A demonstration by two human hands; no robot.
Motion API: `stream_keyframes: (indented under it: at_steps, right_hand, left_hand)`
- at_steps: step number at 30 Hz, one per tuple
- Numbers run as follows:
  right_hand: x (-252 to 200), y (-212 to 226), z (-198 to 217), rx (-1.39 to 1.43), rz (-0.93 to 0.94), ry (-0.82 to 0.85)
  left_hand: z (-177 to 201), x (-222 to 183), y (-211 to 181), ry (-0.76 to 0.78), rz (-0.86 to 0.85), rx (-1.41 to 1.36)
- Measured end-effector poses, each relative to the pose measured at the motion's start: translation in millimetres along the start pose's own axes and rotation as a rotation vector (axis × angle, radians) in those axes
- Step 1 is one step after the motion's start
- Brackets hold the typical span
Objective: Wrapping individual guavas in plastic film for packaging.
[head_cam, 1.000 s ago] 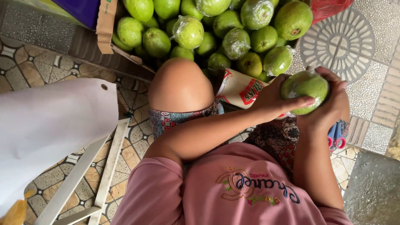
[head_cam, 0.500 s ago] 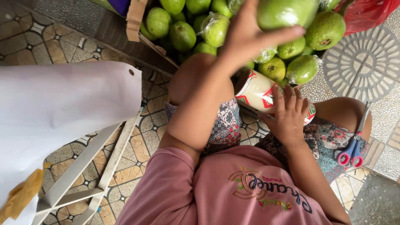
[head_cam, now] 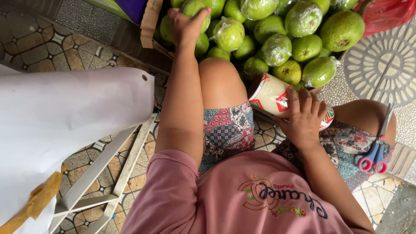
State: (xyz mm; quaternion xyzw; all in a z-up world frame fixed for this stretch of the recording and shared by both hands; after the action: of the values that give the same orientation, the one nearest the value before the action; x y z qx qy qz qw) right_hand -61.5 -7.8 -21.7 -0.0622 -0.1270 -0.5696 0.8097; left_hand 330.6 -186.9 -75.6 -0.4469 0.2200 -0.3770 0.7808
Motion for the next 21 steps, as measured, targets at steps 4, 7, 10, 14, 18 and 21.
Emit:
stream_keyframes:
  at_steps: [4, 7, 10, 14, 18, 21]
  right_hand:
    - [-1.2, -4.7, -4.3, 0.021, -0.028, 0.029]
    - [0.9, -6.1, -5.0, 0.026, -0.023, 0.034]
    - [-2.2, -8.6, -10.2, -0.003, -0.036, 0.025]
    - [-5.4, -8.6, -13.8, -0.004, -0.056, 0.011]
    - [-8.3, -10.0, -18.3, -0.003, -0.083, 0.029]
    - [-9.3, -9.2, -16.1, 0.028, -0.090, 0.028]
  left_hand:
    - [-24.7, 17.3, 15.0, 0.013, -0.121, 0.144]
    - [-38.1, 29.2, 16.0, -0.036, -0.206, 0.265]
    - [-48.3, 34.5, 22.3, 0.010, -0.153, 0.406]
    - [-51.9, 36.6, 14.9, 0.085, -0.205, 0.572]
    - [-46.3, 34.4, 15.4, 0.019, -0.221, 0.610]
    - [-37.0, 9.0, -55.4, -0.252, -0.544, 0.783]
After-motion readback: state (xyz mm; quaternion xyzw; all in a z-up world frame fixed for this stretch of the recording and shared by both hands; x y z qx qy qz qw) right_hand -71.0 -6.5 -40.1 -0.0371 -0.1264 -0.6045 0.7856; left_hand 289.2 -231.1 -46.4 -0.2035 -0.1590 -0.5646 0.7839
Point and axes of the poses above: each hand's wrist, its own x-axis towards the middle knuckle, its own z-axis out of the back of the hand, y = z × x, the point moved 7 cm from there along x, towards the middle knuckle, and after that the axes turned 7 degrees about -z, right-handed, at the moved point
